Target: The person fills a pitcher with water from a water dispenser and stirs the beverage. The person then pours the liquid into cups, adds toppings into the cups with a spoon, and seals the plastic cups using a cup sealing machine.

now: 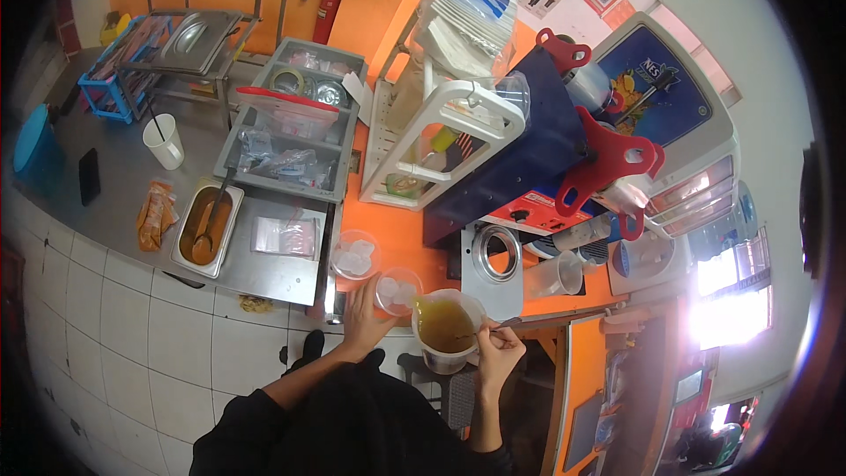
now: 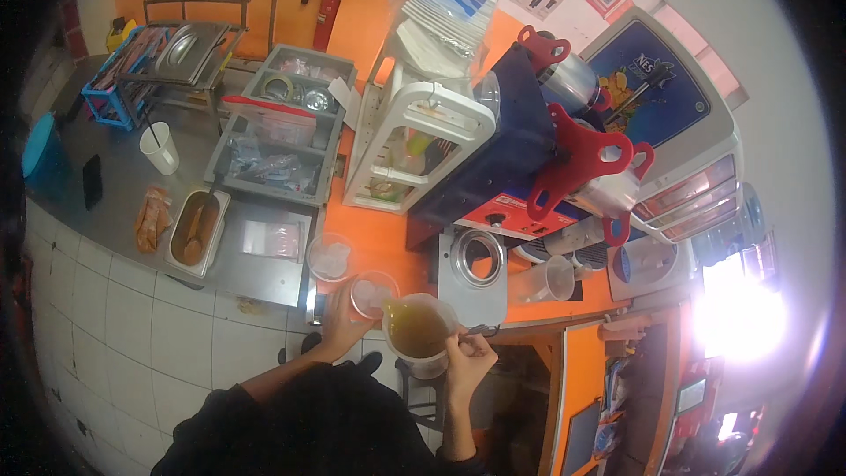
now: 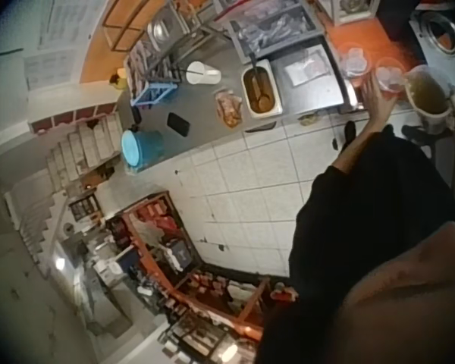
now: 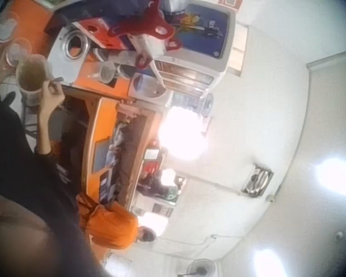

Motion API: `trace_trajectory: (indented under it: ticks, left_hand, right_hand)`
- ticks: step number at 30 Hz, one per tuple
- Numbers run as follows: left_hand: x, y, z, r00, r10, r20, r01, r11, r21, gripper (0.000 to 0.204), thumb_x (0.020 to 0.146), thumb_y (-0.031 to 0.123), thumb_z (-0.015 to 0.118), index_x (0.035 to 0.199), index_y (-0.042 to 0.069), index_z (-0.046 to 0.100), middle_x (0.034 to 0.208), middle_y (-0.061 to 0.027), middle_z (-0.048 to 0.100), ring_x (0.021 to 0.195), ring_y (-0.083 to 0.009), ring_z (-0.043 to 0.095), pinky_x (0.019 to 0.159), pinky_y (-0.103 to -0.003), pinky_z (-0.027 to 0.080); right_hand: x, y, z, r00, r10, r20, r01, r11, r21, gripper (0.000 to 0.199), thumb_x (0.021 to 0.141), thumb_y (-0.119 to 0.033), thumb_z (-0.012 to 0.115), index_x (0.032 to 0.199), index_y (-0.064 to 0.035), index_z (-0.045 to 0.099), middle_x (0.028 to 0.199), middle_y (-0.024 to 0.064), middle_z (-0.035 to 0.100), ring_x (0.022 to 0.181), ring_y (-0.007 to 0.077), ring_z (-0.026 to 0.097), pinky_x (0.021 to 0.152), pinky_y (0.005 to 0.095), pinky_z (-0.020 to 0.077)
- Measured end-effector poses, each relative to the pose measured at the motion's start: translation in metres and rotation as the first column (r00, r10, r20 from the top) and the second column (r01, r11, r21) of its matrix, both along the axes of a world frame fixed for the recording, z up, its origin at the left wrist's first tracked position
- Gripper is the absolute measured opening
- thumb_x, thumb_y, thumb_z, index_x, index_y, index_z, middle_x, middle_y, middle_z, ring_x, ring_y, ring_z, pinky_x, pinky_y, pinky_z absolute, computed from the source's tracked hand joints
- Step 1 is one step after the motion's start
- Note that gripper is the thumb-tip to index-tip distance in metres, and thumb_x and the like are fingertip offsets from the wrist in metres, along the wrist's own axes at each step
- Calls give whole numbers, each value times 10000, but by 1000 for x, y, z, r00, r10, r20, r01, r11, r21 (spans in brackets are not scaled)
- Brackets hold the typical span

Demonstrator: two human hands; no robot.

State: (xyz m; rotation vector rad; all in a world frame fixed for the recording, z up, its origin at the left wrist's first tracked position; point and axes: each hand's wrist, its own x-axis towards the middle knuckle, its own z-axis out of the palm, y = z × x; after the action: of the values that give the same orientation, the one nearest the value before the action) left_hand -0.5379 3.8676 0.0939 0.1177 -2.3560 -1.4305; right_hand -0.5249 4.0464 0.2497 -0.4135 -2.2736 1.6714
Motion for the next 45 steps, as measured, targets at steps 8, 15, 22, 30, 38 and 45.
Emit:
trace_trajectory:
  ticks: [8, 15, 22, 30, 38, 45]
  left_hand:
    - [0, 7, -5, 993, 119, 21, -120, 992, 42, 770, 618, 362, 821, 1200, 27, 445, 1129, -132, 518, 1068, -329, 491, 881, -437, 388]
    - [1, 8, -6, 990, 138, 9, -138, 990, 13, 849, 568, 334, 848, 1238, 34, 422, 1158, -144, 483, 1078, -346, 469, 878, -454, 383]
    - [3, 10, -11, 993, 110, 45, -111, 994, 24, 885, 566, 294, 848, 1295, 63, 403, 1225, -134, 442, 1158, -343, 420, 937, -462, 348]
    - [6, 11, -13, 991, 128, 28, -129, 991, 44, 860, 563, 304, 851, 1268, 62, 423, 1214, -137, 448, 1149, -345, 423, 932, -458, 349]
    - [11, 9, -10, 991, 134, 10, -134, 991, 23, 858, 558, 305, 851, 1266, 70, 427, 1203, -132, 454, 1136, -342, 431, 920, -461, 345]
    - [12, 8, -5, 990, 132, 57, -132, 991, 0, 850, 543, 289, 846, 1260, 82, 440, 1199, -121, 456, 1132, -332, 437, 912, -456, 345]
  right_hand:
    - [-1, -2, 0, 999, -9, 38, 8, 999, 39, 48, 765, 33, 642, 797, 67, 634, 774, 14, 616, 698, 52, 542, 648, 192, 429]
    - [0, -5, 2, 997, -9, 73, 5, 998, 59, 67, 764, 38, 642, 822, 70, 632, 783, 16, 617, 721, 60, 562, 655, 191, 447]
    - [3, -5, 5, 996, 7, 90, -18, 993, 117, 46, 756, 37, 639, 796, 59, 631, 765, 1, 604, 692, 48, 540, 630, 187, 446]
    - [4, -10, 10, 997, 20, 69, -33, 983, 180, 57, 755, 16, 653, 780, 58, 625, 738, 1, 604, 689, 43, 532, 630, 187, 447]
    - [3, -12, 9, 995, 80, -54, -65, 966, 250, 82, 784, -6, 657, 730, 48, 624, 557, -95, 423, 503, -25, 313, 464, 180, 181]
    - [5, -11, 9, 997, 65, -50, -47, 951, 305, 43, 773, 14, 649, 748, 45, 634, 555, -89, 451, 500, -23, 331, 464, 175, 200]
